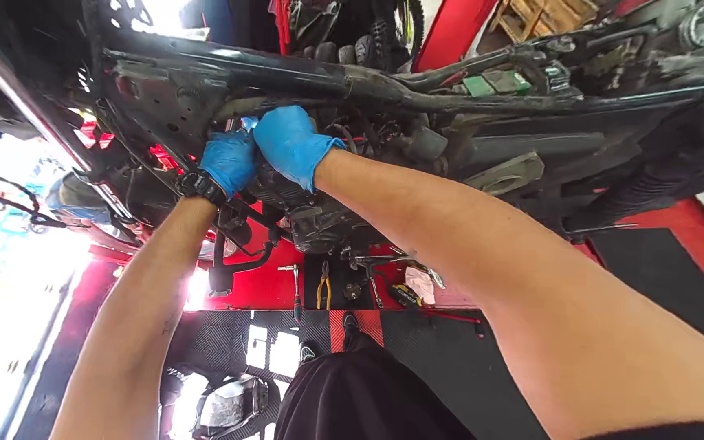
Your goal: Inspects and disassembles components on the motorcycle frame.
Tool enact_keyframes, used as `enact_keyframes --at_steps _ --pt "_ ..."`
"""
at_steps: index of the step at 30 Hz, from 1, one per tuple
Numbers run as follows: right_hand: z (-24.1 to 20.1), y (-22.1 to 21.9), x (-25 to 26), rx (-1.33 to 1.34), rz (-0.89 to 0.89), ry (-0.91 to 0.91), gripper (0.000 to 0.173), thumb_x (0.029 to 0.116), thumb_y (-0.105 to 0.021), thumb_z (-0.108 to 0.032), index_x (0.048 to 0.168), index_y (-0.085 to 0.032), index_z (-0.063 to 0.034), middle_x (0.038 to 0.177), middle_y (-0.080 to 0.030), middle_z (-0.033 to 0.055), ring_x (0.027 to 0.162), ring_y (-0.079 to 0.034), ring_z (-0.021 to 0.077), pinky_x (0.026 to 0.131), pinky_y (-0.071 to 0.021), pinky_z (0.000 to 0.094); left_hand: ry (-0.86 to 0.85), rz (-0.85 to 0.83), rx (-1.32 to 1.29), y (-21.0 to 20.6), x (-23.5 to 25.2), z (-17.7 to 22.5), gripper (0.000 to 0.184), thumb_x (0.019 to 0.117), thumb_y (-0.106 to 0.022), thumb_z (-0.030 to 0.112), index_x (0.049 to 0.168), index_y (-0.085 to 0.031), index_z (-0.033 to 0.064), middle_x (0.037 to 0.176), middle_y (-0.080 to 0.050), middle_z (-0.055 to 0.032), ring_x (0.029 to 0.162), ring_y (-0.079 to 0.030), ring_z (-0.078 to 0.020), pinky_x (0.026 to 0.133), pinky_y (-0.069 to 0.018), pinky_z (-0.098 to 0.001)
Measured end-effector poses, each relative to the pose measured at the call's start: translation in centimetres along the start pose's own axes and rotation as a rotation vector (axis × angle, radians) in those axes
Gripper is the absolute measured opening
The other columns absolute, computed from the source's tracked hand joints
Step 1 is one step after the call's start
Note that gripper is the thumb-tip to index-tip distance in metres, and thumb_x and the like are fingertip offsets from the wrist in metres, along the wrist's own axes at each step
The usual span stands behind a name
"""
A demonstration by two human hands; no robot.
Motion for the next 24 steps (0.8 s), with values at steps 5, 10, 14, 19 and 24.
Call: enact_keyframes --at_steps 5,10,14,19,24 --pt "0.7 0.0 0.4 -0.055 0.023 0.024 0.009 0.0929 -0.057 0.005 0.093 -0.066 0.0048 0.093 -0.066 0.0233 0.089 -0.067 0.0423 0.064 -0.0518 0.0564 0.029 0.059 -0.044 -0.2 0.2 -0.1 0.045 0.1066 -0.042 0.039 0.112 -0.07 0.0044 0.111 -0.071 -0.0271 0.114 -0.065 -0.0496 0.095 -0.0466 -0.0698" --pt "1.0 0.4 0.6 -0.021 0.017 0.006 0.01 0.0947 -0.057 0.002 0.092 -0.067 0.0029 0.095 -0.067 0.0229 0.091 -0.068 0.0426 0.065 -0.0528 0.057 -0.019 -0.012 -0.018 0.0 0.4 -0.1 0.047 0.1081 -0.042 0.038 0.126 -0.063 0.0005 0.124 -0.066 -0.0285 0.124 -0.059 -0.0489 0.103 -0.043 -0.0678" --pt "0.6 0.1 1.0 -0.038 0.026 -0.004 0.009 0.0933 -0.057 0.004 0.092 -0.066 0.0036 0.093 -0.066 0.0227 0.089 -0.067 0.0423 0.063 -0.0514 0.056 -0.004 0.017 -0.018 -0.2 0.5 -0.5 0.044 0.1058 -0.043 0.038 0.115 -0.069 0.0033 0.114 -0.07 -0.0261 0.116 -0.064 -0.0475 0.098 -0.0458 -0.0676" --pt "1.4 2.7 -0.6 0.071 0.211 0.221 0.013 0.095 -0.056 0.002 0.1 -0.069 0.0002 0.099 -0.069 0.0225 0.096 -0.068 0.0441 0.072 -0.0533 0.0611 -0.035 0.079 -0.178 1.2 -0.2 -1.4 0.037 0.1071 -0.048 0.033 0.122 -0.067 0.0047 0.121 -0.069 -0.0236 0.12 -0.064 -0.0441 0.1 -0.0468 -0.0672" --pt "2.6 4.2 -0.3 -0.306 0.451 0.67 0.024 0.0956 -0.052 0.005 0.111 -0.069 -0.0027 0.13 -0.059 0.0236 0.125 -0.052 0.0463 0.098 -0.0398 0.0621 -0.132 0.159 -0.272 -0.4 -0.2 -2.2 0.035 0.1043 -0.054 0.022 0.133 -0.064 0.0048 0.134 -0.064 -0.0221 0.129 -0.059 -0.041 0.11 -0.0424 -0.062"
Point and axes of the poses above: each hand's wrist, its own x-axis towards the middle knuckle, its own y-axis out of the back of the hand, z = x × y, the point moved 4 cm from there along x, towards the middle knuckle
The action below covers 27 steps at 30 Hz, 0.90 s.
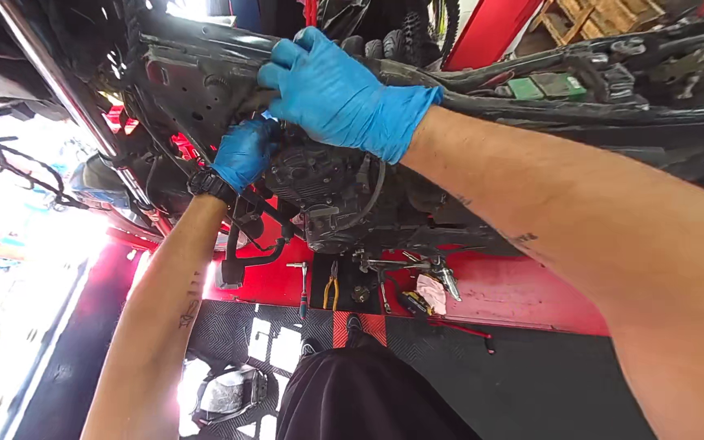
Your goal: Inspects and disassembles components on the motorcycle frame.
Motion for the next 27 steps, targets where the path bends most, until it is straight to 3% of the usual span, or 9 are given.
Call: enact_keyframes --at_steps 2,5,7,10,14,18,23,27 --pt "0.3 -0.8 -0.6 -0.103 0.003 0.099 0.027 0.0969 -0.051 0.006 0.114 -0.069 -0.0043 0.143 -0.052 0.0234 0.139 -0.042 0.0467 0.112 -0.0295 0.0667 0.001 0.001 -0.018 -0.6 0.0 0.1 0.034 0.1043 -0.054 0.022 0.131 -0.065 0.0032 0.133 -0.064 -0.0223 0.128 -0.06 -0.0404 0.11 -0.0433 -0.061" --pt "1.2 -1.6 -1.3 -0.14 -0.002 0.179 0.026 0.0923 -0.056 0.011 0.111 -0.07 -0.0024 0.148 -0.05 0.0226 0.143 -0.037 0.0478 0.118 -0.0183 0.0696 0.037 -0.006 0.025 -1.0 0.1 0.7 0.035 0.1056 -0.054 0.024 0.133 -0.063 0.0036 0.133 -0.063 -0.023 0.128 -0.059 -0.0419 0.108 -0.0438 -0.0621" --pt "1.1 -2.0 -1.8 -0.171 0.016 0.238 0.024 0.0923 -0.054 0.013 0.107 -0.067 -0.0004 0.137 -0.056 0.022 0.133 -0.046 0.0459 0.116 -0.0228 0.0667 0.111 -0.002 0.073 -1.1 0.2 1.2 0.04 0.1068 -0.052 0.029 0.136 -0.062 0.0037 0.134 -0.063 -0.0242 0.129 -0.058 -0.0443 0.107 -0.0431 -0.0645" --pt "0.8 -3.5 -1.9 -0.191 0.024 0.325 0.019 0.092 -0.055 0.012 0.101 -0.066 -0.0009 0.119 -0.063 0.0203 0.122 -0.055 0.0415 0.114 -0.0273 0.0653 0.186 0.037 0.104 -1.4 0.3 1.1 0.043 0.1078 -0.046 0.04 0.125 -0.068 0.007 0.123 -0.068 -0.0232 0.121 -0.063 -0.0445 0.101 -0.047 -0.0656" --pt "0.9 -5.0 -1.5 -0.214 0.041 0.338 0.023 0.0938 -0.05 0.013 0.1 -0.067 -0.0008 0.12 -0.063 0.0194 0.122 -0.054 0.0411 0.117 -0.0219 0.0656 0.189 0.005 0.048 -0.9 0.3 0.8 0.043 0.1087 -0.042 0.038 0.123 -0.068 0.0072 0.12 -0.069 -0.0226 0.12 -0.064 -0.0432 0.1 -0.0472 -0.0649" --pt "0.9 -5.6 -1.5 -0.135 0.08 0.349 0.023 0.0953 -0.047 0.012 0.095 -0.067 0.0002 0.12 -0.064 0.0198 0.125 -0.053 0.0427 0.118 -0.0175 0.0692 0.136 -0.081 0.087 -0.9 0.2 1.2 0.043 0.1076 -0.047 0.03 0.139 -0.058 0.0033 0.136 -0.061 -0.0257 0.13 -0.057 -0.0456 0.107 -0.0424 -0.0654" --pt "1.2 -5.4 -1.3 -0.088 0.038 0.396 0.021 0.0937 -0.055 0.009 0.101 -0.07 -0.0037 0.121 -0.065 0.0198 0.128 -0.052 0.0442 0.12 -0.0147 0.0711 0.235 -0.026 0.143 -0.8 0.4 2.1 0.041 0.1061 -0.046 0.036 0.112 -0.07 0.0034 0.11 -0.071 -0.0256 0.111 -0.066 -0.0477 0.092 -0.0497 -0.0675" --pt "1.1 -5.7 -1.3 -0.136 0.05 0.382 0.026 0.0972 -0.046 0.011 0.1 -0.07 0.0021 0.129 -0.063 0.0211 0.131 -0.051 0.0429 0.121 -0.013 0.0699 0.228 -0.084 0.106 -0.3 0.4 2.2 0.044 0.1076 -0.045 0.038 0.117 -0.068 0.0013 0.115 -0.069 -0.0262 0.116 -0.064 -0.047 0.096 -0.0477 -0.0666"
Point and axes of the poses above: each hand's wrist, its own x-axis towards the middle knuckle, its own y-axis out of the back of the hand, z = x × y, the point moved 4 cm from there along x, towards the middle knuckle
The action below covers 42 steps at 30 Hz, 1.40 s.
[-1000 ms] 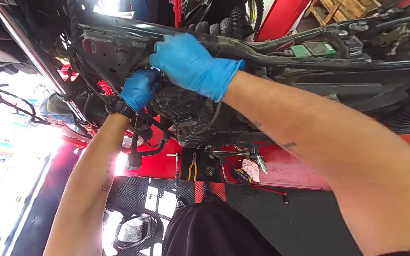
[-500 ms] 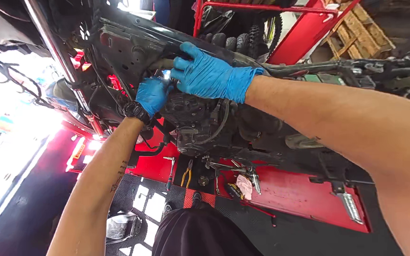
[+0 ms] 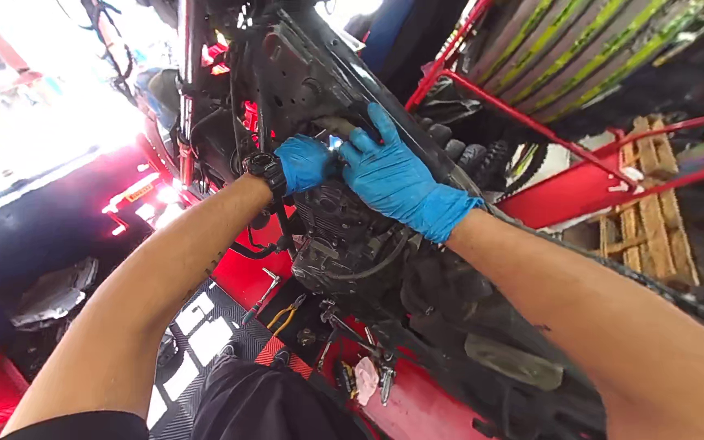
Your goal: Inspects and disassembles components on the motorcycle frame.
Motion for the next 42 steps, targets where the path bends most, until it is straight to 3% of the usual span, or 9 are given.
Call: enact_keyframes --at_steps 4,9,15,17,23,31,36,40,42 --pt "0.2 0.0 0.1 0.037 0.008 0.029 0.025 0.0963 -0.048 0.01 0.099 -0.071 0.0013 0.13 -0.062 0.0212 0.13 -0.051 0.0435 0.12 -0.0125 0.0717 0.009 -0.029 0.004 -0.2 -0.2 0.1 0.042 0.1078 -0.045 0.034 0.122 -0.065 -0.0009 0.124 -0.066 -0.0257 0.122 -0.061 -0.0449 0.102 -0.0449 -0.0642" --pt "0.3 -0.1 0.2 0.054 0.004 0.001 0.023 0.0951 -0.051 0.007 0.1 -0.072 -0.0009 0.126 -0.064 0.0199 0.13 -0.052 0.042 0.121 -0.0109 0.0706 0.051 0.03 0.016 -0.4 0.2 0.1 0.048 0.1075 -0.042 0.041 0.11 -0.07 0.0032 0.109 -0.071 -0.0234 0.112 -0.066 -0.044 0.095 -0.0484 -0.0651" --pt "0.3 0.3 0.5 0.08 -0.014 0.008 0.024 0.0967 -0.052 0.005 0.106 -0.072 -0.0042 0.125 -0.064 0.0187 0.129 -0.053 0.0423 0.121 -0.011 0.0721 0.085 0.04 0.007 -0.3 -0.1 0.2 0.035 0.1043 -0.051 0.032 0.117 -0.069 0.0056 0.114 -0.071 -0.021 0.112 -0.067 -0.0424 0.093 -0.0501 -0.0649" --pt "0.4 0.3 0.4 0.073 -0.021 0.002 0.02 0.0958 -0.054 0.003 0.1 -0.073 -0.0021 0.123 -0.065 0.0188 0.129 -0.053 0.0419 0.122 -0.0098 0.0707 0.116 -0.009 -0.002 0.1 -0.2 0.8 0.034 0.1052 -0.05 0.029 0.12 -0.068 0.0044 0.116 -0.069 -0.0232 0.116 -0.064 -0.0442 0.096 -0.0483 -0.0651" --pt "0.1 0.0 0.9 0.014 -0.044 0.002 0.024 0.0957 -0.052 0.006 0.102 -0.073 -0.0043 0.125 -0.065 0.0184 0.131 -0.051 0.0425 0.12 -0.0079 0.0737 0.163 -0.004 -0.018 -0.2 0.0 0.5 0.04 0.1063 -0.046 0.036 0.109 -0.07 0.0039 0.111 -0.071 -0.0223 0.114 -0.065 -0.0433 0.095 -0.049 -0.0643" --pt "0.2 -0.1 1.0 -0.007 -0.065 -0.018 0.018 0.0934 -0.055 0.004 0.09 -0.072 -0.001 0.121 -0.065 0.0196 0.129 -0.052 0.0421 0.122 -0.0079 0.0706 0.143 -0.012 -0.04 -0.1 -0.9 0.8 0.039 0.1066 -0.05 0.033 0.123 -0.065 0.0017 0.121 -0.068 -0.0239 0.12 -0.062 -0.0434 0.102 -0.0455 -0.0627" --pt "0.1 0.0 1.4 0.033 -0.097 -0.051 0.02 0.0956 -0.057 0.0 0.103 -0.074 -0.0072 0.123 -0.065 0.0167 0.128 -0.052 0.0399 0.122 -0.0083 0.0698 0.142 0.017 -0.048 -0.6 -0.6 0.6 0.036 0.1059 -0.047 0.03 0.126 -0.068 0.0082 0.119 -0.07 -0.0208 0.118 -0.064 -0.0416 0.102 -0.0459 -0.0627" --pt "-0.1 1.1 1.7 0.127 -0.011 -0.16 0.02 0.0947 -0.058 -0.001 0.107 -0.073 -0.0033 0.123 -0.066 0.0197 0.125 -0.057 0.0396 0.124 -0.0151 0.0645 0.186 0.012 -0.111 -0.3 -1.1 0.6 0.041 0.1074 -0.047 0.035 0.129 -0.067 0.0063 0.125 -0.068 -0.0225 0.124 -0.061 -0.0423 0.109 -0.0415 -0.0635" --pt "-0.8 2.6 1.6 0.192 0.107 -0.346 0.02 0.0958 -0.059 -0.003 0.111 -0.072 -0.0015 0.117 -0.067 0.0232 0.116 -0.062 0.0421 0.115 -0.0352 0.0622 0.155 -0.018 -0.12 0.6 -1.3 0.7 0.043 0.1062 -0.05 0.035 0.13 -0.065 0.0035 0.126 -0.067 -0.0251 0.125 -0.06 -0.0447 0.107 -0.0426 -0.0656"
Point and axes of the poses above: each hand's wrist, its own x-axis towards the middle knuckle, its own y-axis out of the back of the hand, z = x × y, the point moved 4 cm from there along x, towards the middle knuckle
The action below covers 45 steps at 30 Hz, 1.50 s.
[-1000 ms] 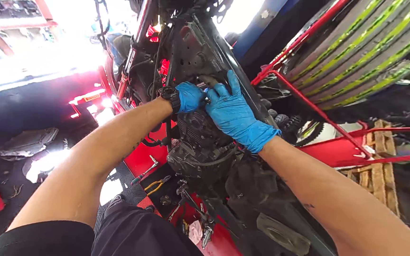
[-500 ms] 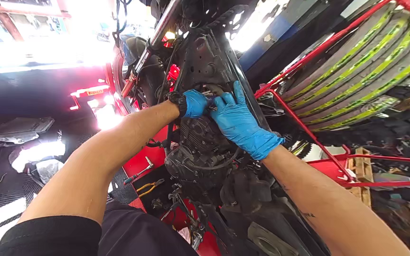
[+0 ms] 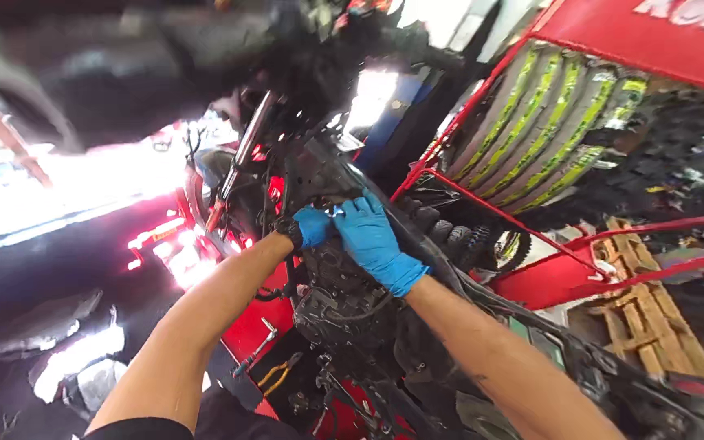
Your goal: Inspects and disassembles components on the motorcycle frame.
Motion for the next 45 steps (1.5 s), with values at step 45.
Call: enact_keyframes --at_steps 45 --pt "-2.2 -3.2 -3.2 0.437 0.019 -1.219 0.028 0.0958 -0.068 -0.023 0.111 -0.072 -0.0006 0.117 -0.07 0.0208 0.115 -0.065 0.0371 0.1 -0.0507 0.0544 -0.358 -0.088 -0.138 0.2 1.9 -2.0 0.042 0.1013 -0.057 0.011 0.143 -0.056 0.0034 0.141 -0.061 -0.0213 0.134 -0.057 -0.0365 0.114 -0.0423 -0.0571"
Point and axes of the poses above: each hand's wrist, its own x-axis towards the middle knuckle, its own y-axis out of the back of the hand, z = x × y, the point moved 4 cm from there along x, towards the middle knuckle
